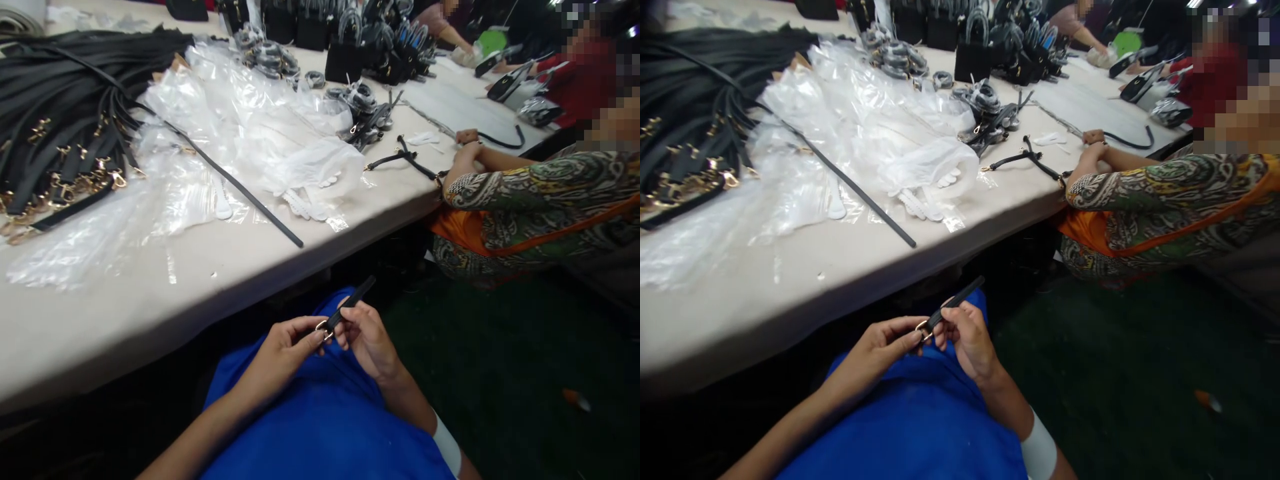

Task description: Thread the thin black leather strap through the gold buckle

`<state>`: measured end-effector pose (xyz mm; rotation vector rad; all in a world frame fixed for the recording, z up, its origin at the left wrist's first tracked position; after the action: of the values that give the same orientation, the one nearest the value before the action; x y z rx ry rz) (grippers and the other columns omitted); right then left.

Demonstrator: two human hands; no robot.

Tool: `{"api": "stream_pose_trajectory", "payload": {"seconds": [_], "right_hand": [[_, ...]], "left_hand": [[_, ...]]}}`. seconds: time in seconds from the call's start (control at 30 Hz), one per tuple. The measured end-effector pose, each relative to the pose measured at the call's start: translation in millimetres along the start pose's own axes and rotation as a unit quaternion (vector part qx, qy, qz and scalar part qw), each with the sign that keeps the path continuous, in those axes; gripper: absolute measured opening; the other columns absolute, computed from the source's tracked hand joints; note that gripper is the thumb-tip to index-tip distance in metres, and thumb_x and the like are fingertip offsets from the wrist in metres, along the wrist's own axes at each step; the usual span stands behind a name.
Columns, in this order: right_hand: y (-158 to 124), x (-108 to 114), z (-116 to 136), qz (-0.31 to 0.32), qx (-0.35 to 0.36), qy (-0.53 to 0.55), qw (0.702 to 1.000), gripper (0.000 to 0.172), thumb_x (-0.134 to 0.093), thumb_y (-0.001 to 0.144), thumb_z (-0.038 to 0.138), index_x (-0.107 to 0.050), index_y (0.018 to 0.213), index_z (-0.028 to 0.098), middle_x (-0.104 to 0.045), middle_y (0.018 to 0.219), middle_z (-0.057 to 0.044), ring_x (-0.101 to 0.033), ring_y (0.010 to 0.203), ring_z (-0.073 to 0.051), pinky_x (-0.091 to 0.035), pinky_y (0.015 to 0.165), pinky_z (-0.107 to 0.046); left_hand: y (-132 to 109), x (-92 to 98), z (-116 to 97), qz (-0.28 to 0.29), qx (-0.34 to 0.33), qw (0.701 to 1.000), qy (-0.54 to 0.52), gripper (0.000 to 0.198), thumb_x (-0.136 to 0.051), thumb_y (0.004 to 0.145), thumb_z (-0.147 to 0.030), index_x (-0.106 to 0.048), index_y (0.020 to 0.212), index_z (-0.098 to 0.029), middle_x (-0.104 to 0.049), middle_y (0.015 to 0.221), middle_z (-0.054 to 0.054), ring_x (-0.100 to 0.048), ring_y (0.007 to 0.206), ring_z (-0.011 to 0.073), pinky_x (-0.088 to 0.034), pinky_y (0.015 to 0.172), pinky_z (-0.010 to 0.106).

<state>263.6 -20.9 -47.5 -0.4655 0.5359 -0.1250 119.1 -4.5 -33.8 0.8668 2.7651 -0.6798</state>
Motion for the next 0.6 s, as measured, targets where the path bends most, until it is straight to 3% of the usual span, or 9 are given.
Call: {"api": "stream_pose_trajectory", "payload": {"seconds": [0.23, 0.4, 0.5, 0.6], "right_hand": [[-8.9, -6.2, -9.0, 0.029, 0.081, -0.015, 0.996, 0.015, -0.062, 0.085, 0.029, -0.058, 0.08, 0.015, -0.061, 0.064, -0.001, -0.055, 0.054, -0.009, -0.044, 0.051, -0.018], [-12.6, -0.8, -5.8, 0.063, 0.154, -0.107, 0.98, 0.012, -0.056, 0.091, 0.027, -0.061, 0.085, 0.018, -0.061, 0.071, -0.001, -0.057, 0.061, -0.013, -0.047, 0.059, -0.025], [-17.0, -0.3, 4.2, 0.075, 0.213, -0.228, 0.947, 0.014, -0.055, 0.092, 0.026, -0.062, 0.083, 0.019, -0.061, 0.076, -0.002, -0.058, 0.068, -0.015, -0.048, 0.066, -0.029], [-24.4, -7.2, 16.6, 0.062, 0.277, -0.364, 0.887, 0.011, -0.058, 0.09, 0.023, -0.064, 0.082, 0.018, -0.062, 0.078, -0.002, -0.06, 0.072, -0.016, -0.048, 0.069, -0.03]], "left_hand": [[-2.7, 4.1, -2.2, -0.032, 0.015, 0.999, 0.026, 0.032, -0.066, 0.082, -0.037, -0.072, 0.099, -0.011, -0.071, 0.084, 0.008, -0.058, 0.075, 0.0179, -0.045, 0.069, 0.026], [-2.2, 3.8, -1.6, -0.04, 0.004, 0.999, 0.032, 0.029, -0.064, 0.083, -0.036, -0.072, 0.098, -0.012, -0.072, 0.085, 0.007, -0.062, 0.08, 0.0197, -0.046, 0.071, 0.026], [-2.9, 5.6, 3.7, -0.078, -0.006, 0.995, 0.065, 0.026, -0.065, 0.082, -0.036, -0.073, 0.096, -0.015, -0.073, 0.087, 0.006, -0.064, 0.082, 0.0203, -0.048, 0.073, 0.027], [-4.9, 7.0, 8.6, -0.107, -0.024, 0.987, 0.114, 0.025, -0.063, 0.084, -0.034, -0.073, 0.099, -0.016, -0.074, 0.093, 0.006, -0.066, 0.087, 0.0214, -0.049, 0.079, 0.028]]}}
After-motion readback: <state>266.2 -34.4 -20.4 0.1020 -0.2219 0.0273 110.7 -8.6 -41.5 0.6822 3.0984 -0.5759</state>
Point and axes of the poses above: each hand's wrist, its own y-axis towards the middle knuckle, its own x-axis out of the back of the hand, z = x × y, the point moved 4 cm from there along y, towards the middle knuckle
